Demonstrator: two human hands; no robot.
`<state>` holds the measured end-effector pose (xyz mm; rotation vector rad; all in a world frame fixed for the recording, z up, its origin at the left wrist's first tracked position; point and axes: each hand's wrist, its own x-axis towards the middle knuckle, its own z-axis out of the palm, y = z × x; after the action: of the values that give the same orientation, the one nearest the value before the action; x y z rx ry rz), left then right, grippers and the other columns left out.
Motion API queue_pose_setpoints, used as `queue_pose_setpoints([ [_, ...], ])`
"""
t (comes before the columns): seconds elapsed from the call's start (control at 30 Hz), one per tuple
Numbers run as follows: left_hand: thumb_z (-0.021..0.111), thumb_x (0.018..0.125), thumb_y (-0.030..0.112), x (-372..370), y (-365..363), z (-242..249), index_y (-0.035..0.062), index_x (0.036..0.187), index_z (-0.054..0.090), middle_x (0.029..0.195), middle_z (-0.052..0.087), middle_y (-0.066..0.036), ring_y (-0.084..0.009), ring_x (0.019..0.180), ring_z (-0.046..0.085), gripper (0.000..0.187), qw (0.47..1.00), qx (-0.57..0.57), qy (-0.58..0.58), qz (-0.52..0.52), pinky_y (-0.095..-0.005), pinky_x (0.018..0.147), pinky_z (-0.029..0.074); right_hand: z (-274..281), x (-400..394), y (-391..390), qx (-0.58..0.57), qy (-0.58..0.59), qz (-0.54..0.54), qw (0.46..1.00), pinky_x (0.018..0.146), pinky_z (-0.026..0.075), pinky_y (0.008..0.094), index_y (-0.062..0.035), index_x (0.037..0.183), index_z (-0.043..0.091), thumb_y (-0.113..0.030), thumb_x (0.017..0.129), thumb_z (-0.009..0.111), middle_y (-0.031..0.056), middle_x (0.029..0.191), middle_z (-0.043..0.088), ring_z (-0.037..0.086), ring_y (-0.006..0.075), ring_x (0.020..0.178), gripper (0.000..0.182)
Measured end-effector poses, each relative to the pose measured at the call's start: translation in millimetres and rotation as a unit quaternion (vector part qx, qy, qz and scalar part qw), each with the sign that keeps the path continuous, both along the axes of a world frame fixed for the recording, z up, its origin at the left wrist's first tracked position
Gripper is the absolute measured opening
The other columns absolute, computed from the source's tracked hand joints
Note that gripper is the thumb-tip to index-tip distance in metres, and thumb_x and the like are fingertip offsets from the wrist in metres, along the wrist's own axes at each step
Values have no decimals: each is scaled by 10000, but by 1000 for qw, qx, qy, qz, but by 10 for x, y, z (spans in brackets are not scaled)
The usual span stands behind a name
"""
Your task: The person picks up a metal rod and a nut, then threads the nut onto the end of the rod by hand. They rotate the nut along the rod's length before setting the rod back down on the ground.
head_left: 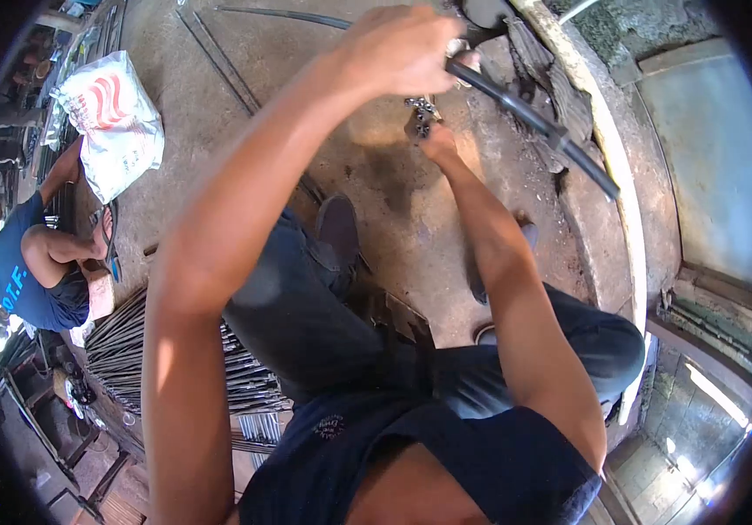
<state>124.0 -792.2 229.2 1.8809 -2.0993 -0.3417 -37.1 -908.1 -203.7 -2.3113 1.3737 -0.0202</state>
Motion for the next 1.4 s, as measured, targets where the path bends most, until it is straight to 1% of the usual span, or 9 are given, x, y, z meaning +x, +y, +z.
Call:
queue_pose_setpoints([
  [0.07,724,871,320,-49,-129,-221,51,1047,743,814,728,-194,-333,759,736,323,999,-6,-38,33,-484,717,584,147,271,33,63,43,-29,997,970,528,491,-95,1349,582,-301,804,707,264,1273,635,633,428,1148,596],
  [0.2,645,962,434,-62,-139,-220,76,1120,699,827,703,-244,-431,828,715,395,999,-14,-39,12,-532,789,574,-495,625,-93,-103,-9,-58,993,918,561,442,-40,1193,645,-427,912,665,200,1165,682,690,342,1075,479],
  [0.37,710,892,319,-73,-97,-168,24,961,731,803,726,-223,-368,788,747,303,999,4,-44,11,-459,734,606,-277,831,-323,87,-232,-186,951,860,575,404,-56,1165,648,-379,942,637,171,1082,692,703,304,995,393],
  [0.6,621,969,414,-60,-30,-243,73,1098,691,711,666,-230,-475,751,678,371,999,-8,-29,16,-540,750,557,350,372,187,293,-484,-339,752,779,595,352,-78,1124,654,-313,985,598,131,966,705,723,251,883,279],
  [0.63,609,975,434,-50,-26,-233,82,1151,695,702,662,-236,-458,743,684,403,1000,-23,-13,10,-536,751,559,368,231,222,365,-560,-282,688,699,595,288,-77,1074,637,-147,986,601,80,839,669,700,185,782,118],
  [0.8,574,1010,430,5,-32,-249,69,1214,691,735,675,-242,-397,717,688,431,1000,3,-8,13,-511,751,563,1498,-389,595,346,-708,-284,547,839,634,394,29,1049,650,74,919,609,123,1026,704,711,248,879,143],
  [0.93,599,1005,411,70,89,-127,4,1185,695,732,679,-209,-310,630,655,455,998,-47,-14,37,-475,700,544,2987,-738,632,233,-732,-141,624,844,596,296,24,1155,636,1,918,701,73,989,697,698,185,921,246],
  [1.0,610,1003,381,119,202,-56,19,1193,700,741,674,-215,-298,624,629,419,994,-96,14,57,-473,666,507,3734,-904,829,136,-640,-93,750,878,583,284,34,1180,647,40,899,710,81,1033,699,683,162,969,288],
  [1.4,598,1009,347,314,553,148,45,1188,693,697,622,-187,-286,615,562,363,983,-139,54,109,-445,638,450,5022,-1032,1828,-214,-531,125,810,795,570,283,13,1028,743,70,758,787,120,1026,693,686,180,886,280],
])
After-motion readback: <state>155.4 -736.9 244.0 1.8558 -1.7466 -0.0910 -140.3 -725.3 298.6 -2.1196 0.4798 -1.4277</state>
